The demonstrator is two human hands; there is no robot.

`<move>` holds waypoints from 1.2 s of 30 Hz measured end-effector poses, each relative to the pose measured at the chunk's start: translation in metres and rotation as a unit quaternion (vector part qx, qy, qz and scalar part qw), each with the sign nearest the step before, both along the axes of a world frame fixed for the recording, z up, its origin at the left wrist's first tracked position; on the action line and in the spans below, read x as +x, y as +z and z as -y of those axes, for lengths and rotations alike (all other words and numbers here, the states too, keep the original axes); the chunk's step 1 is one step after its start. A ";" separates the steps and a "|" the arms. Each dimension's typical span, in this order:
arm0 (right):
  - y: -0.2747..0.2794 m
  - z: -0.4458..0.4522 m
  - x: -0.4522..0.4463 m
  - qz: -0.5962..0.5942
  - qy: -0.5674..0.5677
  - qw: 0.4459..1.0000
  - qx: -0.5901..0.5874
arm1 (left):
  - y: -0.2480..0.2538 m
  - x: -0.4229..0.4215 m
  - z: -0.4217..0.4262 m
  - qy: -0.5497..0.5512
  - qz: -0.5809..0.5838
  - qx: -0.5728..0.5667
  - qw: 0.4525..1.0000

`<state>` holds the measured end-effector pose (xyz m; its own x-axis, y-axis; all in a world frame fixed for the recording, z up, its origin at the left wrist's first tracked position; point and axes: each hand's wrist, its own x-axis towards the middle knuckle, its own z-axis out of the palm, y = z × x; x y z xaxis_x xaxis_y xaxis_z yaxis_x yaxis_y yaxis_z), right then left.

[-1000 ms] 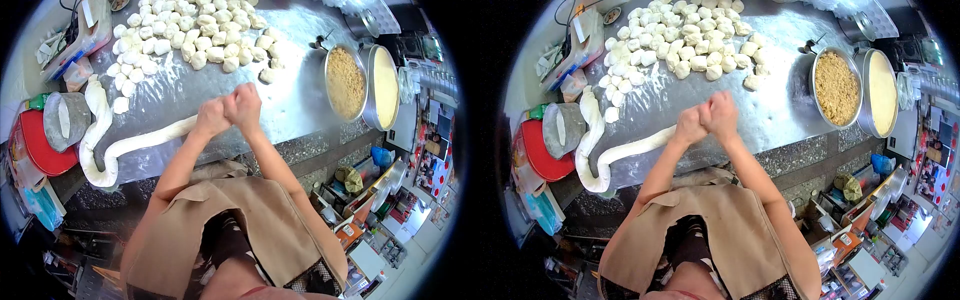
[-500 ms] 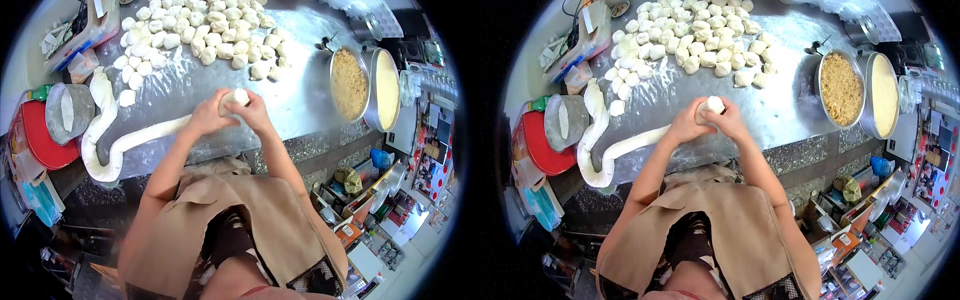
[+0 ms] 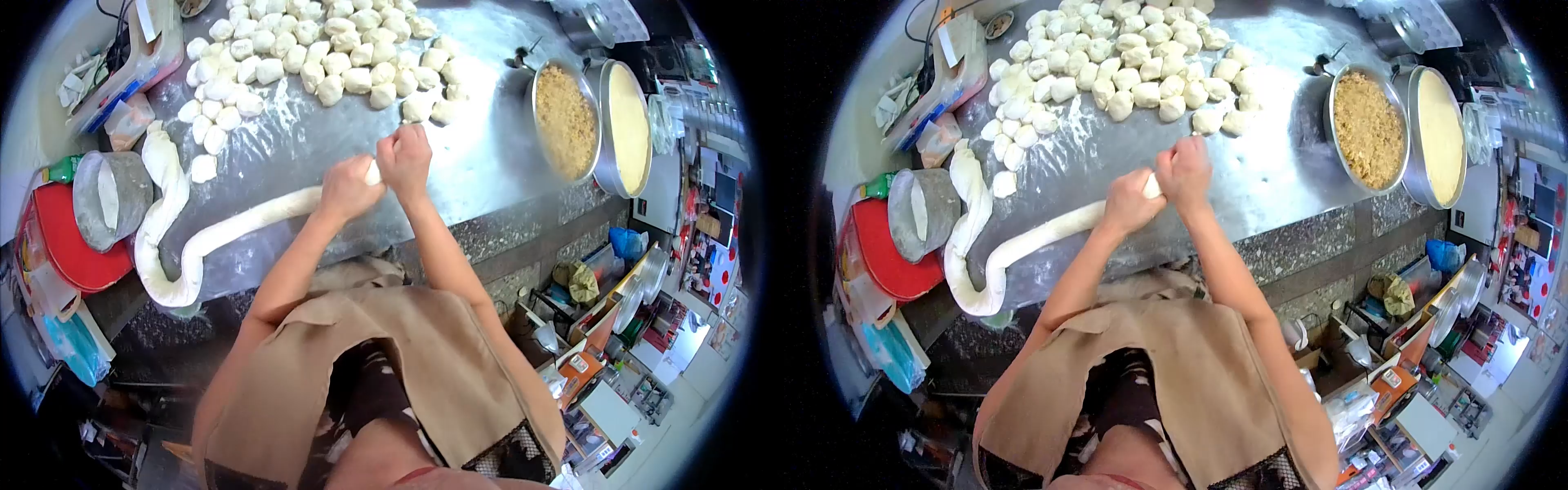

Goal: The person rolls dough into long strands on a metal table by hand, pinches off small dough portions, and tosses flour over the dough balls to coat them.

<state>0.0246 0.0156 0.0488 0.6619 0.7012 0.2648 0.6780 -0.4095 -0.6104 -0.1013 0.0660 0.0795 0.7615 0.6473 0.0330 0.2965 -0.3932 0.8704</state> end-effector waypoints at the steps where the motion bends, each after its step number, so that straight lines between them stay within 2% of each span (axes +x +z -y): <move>1: -0.004 -0.006 0.014 0.037 -0.063 0.994 -0.076 | 0.001 0.003 -0.001 -0.002 0.017 -0.015 1.000; 2: -0.007 0.002 0.019 0.035 -0.072 0.994 -0.074 | 0.002 0.001 -0.003 -0.012 0.016 -0.014 1.000; 4: 0.003 0.009 0.025 0.173 -0.078 0.977 -0.093 | 0.005 -0.006 -0.009 0.022 0.067 -0.047 0.996; 5: 0.009 0.016 0.014 0.172 -0.078 0.978 -0.092 | 0.006 -0.009 -0.013 0.036 0.093 -0.064 0.993; 7: 0.029 0.036 -0.012 0.035 0.152 0.976 -0.150 | -0.006 -0.011 -0.023 0.034 0.068 -0.107 0.991; 8: 0.032 0.033 -0.020 0.035 0.152 0.976 -0.154 | -0.011 -0.009 -0.022 -0.004 0.109 -0.132 0.985; 9: 0.032 0.027 -0.033 -0.191 0.137 0.965 -0.113 | -0.008 -0.010 -0.021 -0.040 0.150 -0.157 0.975; 10: 0.035 0.021 -0.040 -0.406 0.116 0.904 -0.063 | -0.003 -0.014 -0.022 -0.036 0.151 -0.159 0.975; 11: 0.042 0.017 -0.038 -0.406 0.120 0.904 -0.065 | 0.002 -0.021 -0.025 -0.027 0.124 -0.073 0.989; 13: 0.062 0.011 -0.031 -0.583 0.075 0.808 -0.034 | 0.006 -0.033 -0.028 -0.018 0.086 0.009 0.996; 14: 0.071 0.009 -0.030 -0.543 0.099 0.832 -0.053 | 0.003 -0.035 -0.031 -0.033 0.003 -0.024 0.999; 15: 0.077 0.007 -0.035 -0.542 0.097 0.833 -0.053 | 0.000 -0.033 -0.034 -0.048 -0.076 -0.054 0.994; 16: 0.083 0.003 -0.041 -0.349 0.094 0.933 -0.007 | -0.003 -0.030 -0.035 -0.032 -0.013 -0.009 0.999; 17: 0.087 -0.001 -0.045 -0.137 0.087 0.986 0.039 | -0.004 -0.028 -0.036 -0.033 -0.008 -0.009 0.999; 18: 0.090 -0.005 -0.047 -0.081 0.104 0.990 0.041 | 0.002 -0.027 -0.036 -0.027 -0.029 -0.017 0.999; 20: 0.082 -0.009 -0.054 -0.039 0.102 0.993 0.037 | 0.006 -0.026 -0.036 -0.020 -0.050 -0.022 0.998; 21: 0.079 -0.013 -0.057 0.002 0.101 0.994 0.035 | 0.005 -0.025 -0.036 -0.012 -0.017 -0.009 1.000; 22: 0.079 -0.016 -0.060 0.008 0.092 0.994 0.059 | 0.004 -0.025 -0.037 -0.003 0.016 0.005 1.000; 28: 0.067 -0.016 -0.058 0.000 0.073 0.996 0.059 | 0.004 -0.020 -0.038 -0.006 -0.026 0.010 1.000; 32: 0.004 -0.029 -0.014 0.001 0.021 0.997 0.080 | 0.009 -0.014 -0.033 0.008 -0.032 0.034 0.999; 34: -0.014 -0.027 0.009 -0.011 -0.104 0.989 -0.105 | 0.033 -0.025 -0.022 -0.045 0.026 -0.036 0.998; 35: -0.012 -0.021 0.013 -0.009 -0.100 0.989 -0.105 | 0.030 -0.025 -0.025 -0.040 0.028 -0.036 0.998; 36: 0.006 -0.017 0.011 0.059 -0.076 0.991 -0.095 | 0.021 -0.028 -0.033 0.001 0.070 -0.050 0.996</move>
